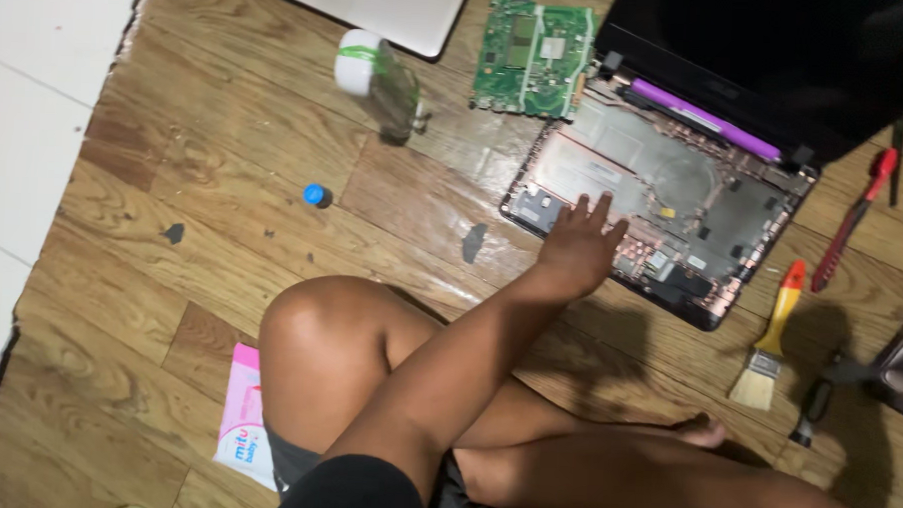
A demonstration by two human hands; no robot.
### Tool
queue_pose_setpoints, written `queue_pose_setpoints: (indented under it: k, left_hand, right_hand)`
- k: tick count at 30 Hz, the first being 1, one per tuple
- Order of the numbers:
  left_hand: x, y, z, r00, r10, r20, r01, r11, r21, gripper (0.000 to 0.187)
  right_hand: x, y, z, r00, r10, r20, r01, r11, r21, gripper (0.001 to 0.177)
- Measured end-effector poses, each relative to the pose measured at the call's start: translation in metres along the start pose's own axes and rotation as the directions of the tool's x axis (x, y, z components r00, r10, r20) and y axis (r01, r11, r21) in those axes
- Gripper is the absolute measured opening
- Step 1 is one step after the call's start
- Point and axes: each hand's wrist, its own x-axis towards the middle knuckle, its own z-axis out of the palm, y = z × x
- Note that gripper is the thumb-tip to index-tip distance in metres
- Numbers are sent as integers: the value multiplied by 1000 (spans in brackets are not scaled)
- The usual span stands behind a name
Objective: The person cleans and reassembles a laptop by brushing dust off the internal chassis, using a handheld blower on the components, and then placing the motherboard and smaller circuit boards back into the case.
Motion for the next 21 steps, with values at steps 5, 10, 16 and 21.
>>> queue_pose_setpoints:
  k: [5,10,16,21]
  left_hand:
    - [-3,1,-13,996,9,87,-14,998,57,63]
    - [-7,0,-8,999,17,-31,-14,995,95,50]
    - [5,-1,11,997,-30,-77,29,999,-14,54]
    - [20,5,24,968,-61,-245,-1,969,-247,53]
  right_hand:
    - [38,-12,32,997,-47,60,56,987,-150,47]
    - [63,-53,99,950,-206,236,274,911,-307,48]
    - [66,-92,151,868,-86,490,306,868,-391,62]
    - [49,-103,188,840,-107,532,345,862,-372,72]
